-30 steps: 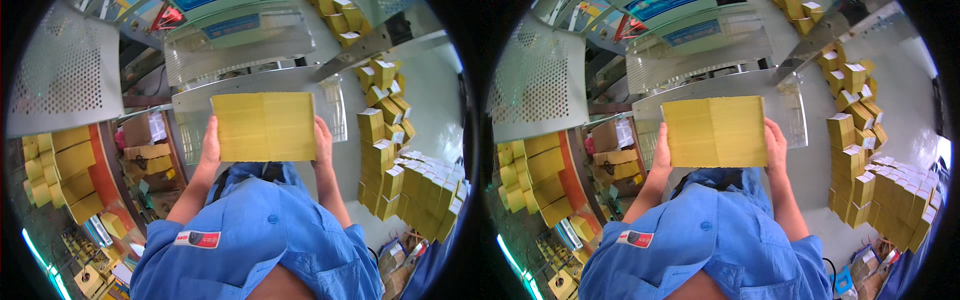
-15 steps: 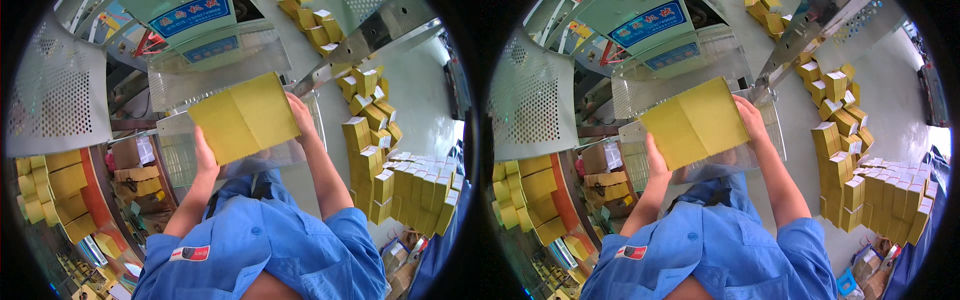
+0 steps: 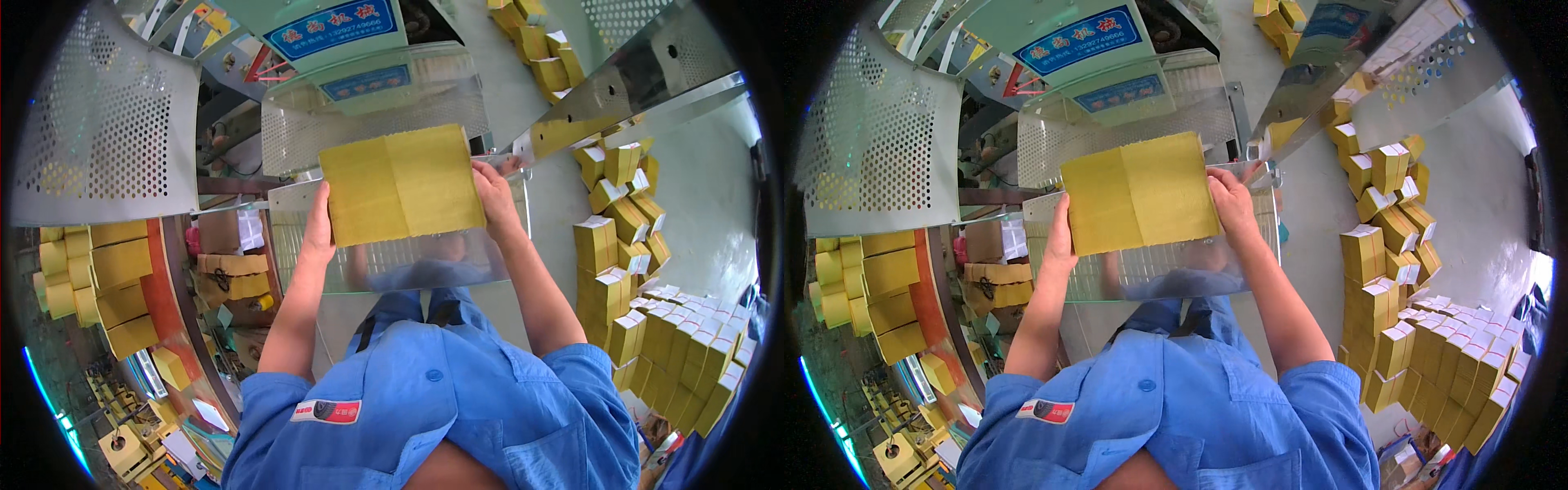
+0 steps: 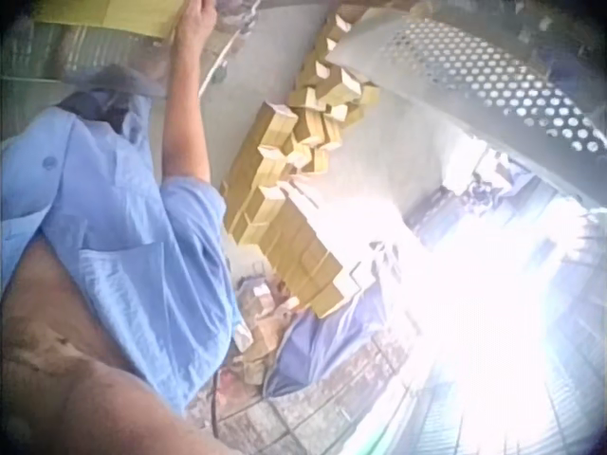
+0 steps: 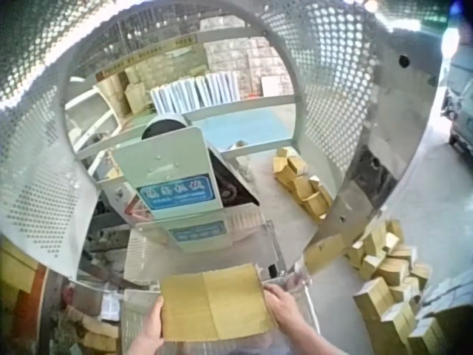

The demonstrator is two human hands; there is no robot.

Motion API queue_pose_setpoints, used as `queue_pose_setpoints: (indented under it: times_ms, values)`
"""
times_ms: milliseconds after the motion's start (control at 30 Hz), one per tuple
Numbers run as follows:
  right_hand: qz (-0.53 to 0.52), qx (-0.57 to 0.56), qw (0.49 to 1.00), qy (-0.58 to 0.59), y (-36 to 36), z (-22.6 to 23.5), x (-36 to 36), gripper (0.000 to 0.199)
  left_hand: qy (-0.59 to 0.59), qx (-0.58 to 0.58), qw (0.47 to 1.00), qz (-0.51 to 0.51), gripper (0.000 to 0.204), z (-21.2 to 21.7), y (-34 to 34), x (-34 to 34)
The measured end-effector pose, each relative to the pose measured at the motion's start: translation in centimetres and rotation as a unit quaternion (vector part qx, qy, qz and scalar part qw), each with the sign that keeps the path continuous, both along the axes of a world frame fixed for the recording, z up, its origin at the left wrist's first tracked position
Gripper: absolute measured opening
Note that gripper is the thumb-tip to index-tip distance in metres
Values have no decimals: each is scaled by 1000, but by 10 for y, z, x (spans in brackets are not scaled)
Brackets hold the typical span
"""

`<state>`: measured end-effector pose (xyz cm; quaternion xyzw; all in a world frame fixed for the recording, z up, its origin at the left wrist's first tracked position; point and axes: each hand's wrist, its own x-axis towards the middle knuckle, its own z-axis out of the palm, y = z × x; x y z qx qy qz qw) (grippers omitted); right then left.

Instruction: The recorder is counting, stacking, and bundling stacks of yellow paper products using a binding machine.

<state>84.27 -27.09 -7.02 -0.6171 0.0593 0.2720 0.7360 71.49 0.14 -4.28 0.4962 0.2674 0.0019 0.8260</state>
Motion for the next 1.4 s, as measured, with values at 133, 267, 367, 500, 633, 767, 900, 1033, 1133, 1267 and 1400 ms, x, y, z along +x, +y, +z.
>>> queue_pose_setpoints:
  times_ms: [133,267,367,500,633,767,900,1033,1133,1267,1400]
  values:
    - [-50,72,993,78,6,4,-6,31,-3,-18,998,57,55,-3,-17,5]
    - [-64,54,993,86,11,11,1,30,-39,-40,996,75,53,0,-25,19]
    - [-75,73,993,62,18,12,15,33,-49,-35,995,83,53,5,-18,34]
    - [-66,58,994,70,29,9,29,39,-3,20,999,46,56,3,1,55]
    - [-84,124,989,-10,28,11,23,45,-25,12,1000,-14,55,-14,19,53]
    - [-54,124,988,-70,28,22,17,54,-28,153,988,21,51,-27,30,59]
    - [-53,116,991,-51,30,33,16,54,-65,-26,997,25,52,-18,15,53]
    - [-54,114,991,-31,31,34,17,54,-151,-33,986,58,57,-2,-4,52]
    - [-44,115,992,-20,29,32,21,61,-149,-10,987,61,60,-1,-14,55]
    - [-1,138,990,-39,26,29,25,65,-133,31,988,74,61,-13,-22,57]
    - [7,139,989,-55,23,27,26,70,-138,70,986,64,61,-27,-23,56]
